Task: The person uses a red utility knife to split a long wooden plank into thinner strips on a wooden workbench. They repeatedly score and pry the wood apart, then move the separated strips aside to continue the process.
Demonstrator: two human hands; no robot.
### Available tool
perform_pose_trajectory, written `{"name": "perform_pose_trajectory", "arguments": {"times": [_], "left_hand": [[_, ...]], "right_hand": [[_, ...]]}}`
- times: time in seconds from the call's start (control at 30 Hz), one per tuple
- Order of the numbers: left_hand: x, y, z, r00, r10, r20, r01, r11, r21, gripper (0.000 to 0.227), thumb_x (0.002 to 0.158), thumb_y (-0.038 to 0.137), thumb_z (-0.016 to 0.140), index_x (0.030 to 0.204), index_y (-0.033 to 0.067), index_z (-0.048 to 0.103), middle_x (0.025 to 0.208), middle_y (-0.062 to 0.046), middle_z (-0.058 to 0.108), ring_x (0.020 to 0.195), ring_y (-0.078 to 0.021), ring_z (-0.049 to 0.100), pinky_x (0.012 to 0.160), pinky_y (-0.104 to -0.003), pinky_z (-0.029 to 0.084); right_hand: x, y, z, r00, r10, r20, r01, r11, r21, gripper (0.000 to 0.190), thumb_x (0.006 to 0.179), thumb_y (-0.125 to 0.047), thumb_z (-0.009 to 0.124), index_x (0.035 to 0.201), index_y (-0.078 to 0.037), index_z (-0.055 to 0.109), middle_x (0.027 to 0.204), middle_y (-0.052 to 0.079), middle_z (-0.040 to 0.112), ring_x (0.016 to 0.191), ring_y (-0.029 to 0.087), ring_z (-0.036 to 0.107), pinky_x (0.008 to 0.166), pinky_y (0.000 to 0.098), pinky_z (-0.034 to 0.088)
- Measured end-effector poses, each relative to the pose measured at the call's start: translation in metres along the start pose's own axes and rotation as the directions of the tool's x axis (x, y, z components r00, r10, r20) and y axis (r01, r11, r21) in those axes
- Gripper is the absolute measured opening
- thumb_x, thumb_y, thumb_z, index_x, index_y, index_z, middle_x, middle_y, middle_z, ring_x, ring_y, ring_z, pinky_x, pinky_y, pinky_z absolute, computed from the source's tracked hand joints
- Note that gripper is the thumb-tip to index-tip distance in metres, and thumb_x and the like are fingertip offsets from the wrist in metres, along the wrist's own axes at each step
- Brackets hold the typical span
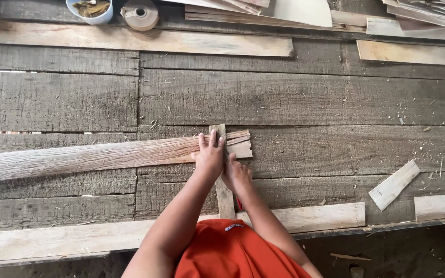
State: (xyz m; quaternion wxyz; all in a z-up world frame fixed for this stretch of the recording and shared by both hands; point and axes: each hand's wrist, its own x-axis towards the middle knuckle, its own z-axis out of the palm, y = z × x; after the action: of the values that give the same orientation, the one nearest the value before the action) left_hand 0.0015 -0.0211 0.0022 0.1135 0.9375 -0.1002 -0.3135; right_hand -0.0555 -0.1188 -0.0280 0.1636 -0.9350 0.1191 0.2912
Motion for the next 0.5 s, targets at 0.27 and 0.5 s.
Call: {"name": "perform_pose_trajectory", "arguments": {"times": [0.27,0.5], "left_hand": [[-0.003,0.000,-0.001,1.000,0.001,0.011,-0.001,1.000,0.013,0.067,0.098,0.013,0.061,0.159,0.0251,0.035,0.174,-0.003,0.005,0.155,-0.0435,0.001,0.097,-0.083,0.037],[0.003,-0.001,0.003,1.000,0.000,0.020,0.000,1.000,0.004,0.079,0.091,0.017,0.073,0.159,0.0251,0.034,0.174,-0.003,0.004,0.155,-0.0436,0.000,0.098,-0.082,0.038]], "right_hand": [[-0.010,0.002,0.007,0.999,-0.008,-0.050,0.008,1.000,-0.011,0.032,0.096,-0.030,0.046,0.118,-0.008,0.041,0.089,0.021,0.076,0.098,0.045,0.074,0.091,0.0582,0.055],[-0.002,0.012,0.025,0.998,-0.007,-0.066,0.008,1.000,0.004,0.031,0.098,-0.030,0.042,0.118,-0.006,0.043,0.085,0.023,0.075,0.095,0.047,0.074,0.088,0.0593,0.055]]}}
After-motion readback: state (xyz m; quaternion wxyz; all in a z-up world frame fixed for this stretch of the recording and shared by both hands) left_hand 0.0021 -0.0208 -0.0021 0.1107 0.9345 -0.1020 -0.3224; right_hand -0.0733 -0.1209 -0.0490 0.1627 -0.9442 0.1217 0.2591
